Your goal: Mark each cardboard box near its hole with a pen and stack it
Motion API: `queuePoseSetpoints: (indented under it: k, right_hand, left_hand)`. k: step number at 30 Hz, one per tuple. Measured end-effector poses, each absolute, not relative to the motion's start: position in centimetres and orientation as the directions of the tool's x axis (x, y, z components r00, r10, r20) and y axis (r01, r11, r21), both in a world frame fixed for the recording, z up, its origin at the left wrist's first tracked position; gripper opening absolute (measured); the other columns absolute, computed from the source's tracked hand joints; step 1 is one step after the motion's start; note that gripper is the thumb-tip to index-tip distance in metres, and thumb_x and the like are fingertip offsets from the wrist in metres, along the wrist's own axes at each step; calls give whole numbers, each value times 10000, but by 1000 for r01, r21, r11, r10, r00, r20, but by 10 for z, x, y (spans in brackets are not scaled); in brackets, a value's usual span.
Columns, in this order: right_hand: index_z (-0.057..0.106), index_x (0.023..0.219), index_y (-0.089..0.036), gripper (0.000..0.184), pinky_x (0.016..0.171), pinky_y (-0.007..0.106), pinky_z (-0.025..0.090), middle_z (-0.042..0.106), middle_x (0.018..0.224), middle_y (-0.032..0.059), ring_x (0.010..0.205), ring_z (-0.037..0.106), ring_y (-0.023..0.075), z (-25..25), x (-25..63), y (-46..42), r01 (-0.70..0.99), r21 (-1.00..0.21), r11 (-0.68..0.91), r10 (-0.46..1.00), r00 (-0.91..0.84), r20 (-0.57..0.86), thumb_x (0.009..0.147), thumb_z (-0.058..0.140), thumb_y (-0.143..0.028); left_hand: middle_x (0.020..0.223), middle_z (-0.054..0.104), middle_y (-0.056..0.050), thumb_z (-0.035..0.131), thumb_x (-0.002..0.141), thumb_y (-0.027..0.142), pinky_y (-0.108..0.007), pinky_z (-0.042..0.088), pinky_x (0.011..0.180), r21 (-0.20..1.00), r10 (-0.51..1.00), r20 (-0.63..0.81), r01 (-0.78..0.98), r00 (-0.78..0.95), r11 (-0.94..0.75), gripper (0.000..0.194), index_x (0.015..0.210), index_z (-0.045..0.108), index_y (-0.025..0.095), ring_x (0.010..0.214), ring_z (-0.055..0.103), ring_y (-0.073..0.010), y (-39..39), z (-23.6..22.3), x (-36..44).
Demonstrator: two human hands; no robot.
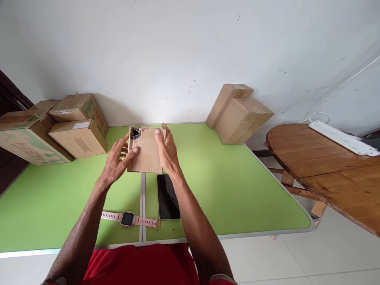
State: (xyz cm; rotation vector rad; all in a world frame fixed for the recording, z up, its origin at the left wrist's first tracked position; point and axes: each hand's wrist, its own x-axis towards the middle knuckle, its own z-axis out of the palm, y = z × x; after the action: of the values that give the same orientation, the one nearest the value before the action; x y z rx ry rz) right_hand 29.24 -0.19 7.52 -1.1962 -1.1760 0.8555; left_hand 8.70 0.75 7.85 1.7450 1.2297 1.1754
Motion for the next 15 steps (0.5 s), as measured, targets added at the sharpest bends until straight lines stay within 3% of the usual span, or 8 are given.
queuePoseSetpoints:
  k: [2, 4, 7, 10, 12, 15]
  right_hand:
    - [425, 1726, -353, 1012, 1402, 672, 267, 356, 1873, 108, 1740, 308, 417, 85, 297, -7, 189, -964, 186, 926, 295, 236, 919, 636, -927]
    - [432, 1712, -358, 1012, 1386, 696, 288, 419, 1833, 126, 1714, 346, 437, 90, 302, -11, 257, -945, 201, 899, 336, 282, 894, 735, -870]
    - [512, 1619, -337, 850, 1336, 694, 361, 579, 1686, 154, 1611, 473, 430, 91, 313, -19, 332, -916, 223, 854, 387, 348, 942, 722, -807]
    - [597, 1443, -292, 658, 1203, 646, 499, 690, 1453, 172, 1357, 637, 394, 90, 322, -28, 421, -889, 179, 826, 426, 368, 980, 686, -751]
    - [631, 1286, -282, 538, 1065, 582, 579, 705, 1291, 151, 1170, 677, 353, 90, 326, -32, 454, -878, 150, 816, 445, 369, 987, 676, -728]
    - [625, 1123, -281, 443, 944, 504, 606, 666, 1195, 119, 1066, 658, 311, 92, 330, -34, 499, -853, 152, 778, 472, 415, 986, 679, -698]
  left_hand:
    - [1113, 650, -96, 785, 916, 735, -409, 562, 854, 883, 938, 310, 319, 152, -344, 714, 1466, 749, 281, 927, 631, -253, 10, 81, 97]
    - [1101, 639, -100, 752, 942, 741, -419, 562, 868, 870, 928, 334, 325, 165, -371, 683, 1436, 762, 270, 924, 621, -259, 12, 83, 106]
    - [1141, 643, -122, 700, 977, 754, -452, 572, 923, 857, 917, 340, 333, 209, -394, 676, 1434, 765, 259, 1001, 637, -292, 15, 86, 120]
    - [1246, 667, -163, 633, 1029, 724, -490, 578, 997, 860, 911, 330, 319, 248, -398, 648, 1446, 757, 244, 1224, 631, -357, 17, 90, 135]
    - [1310, 685, -185, 612, 1057, 672, -517, 565, 1058, 860, 909, 338, 313, 244, -403, 617, 1463, 744, 227, 1342, 601, -379, 19, 93, 145]
    - [1360, 709, -189, 645, 1052, 633, -511, 577, 1040, 871, 913, 334, 295, 233, -394, 569, 1421, 753, 214, 1312, 655, -372, 20, 99, 158]
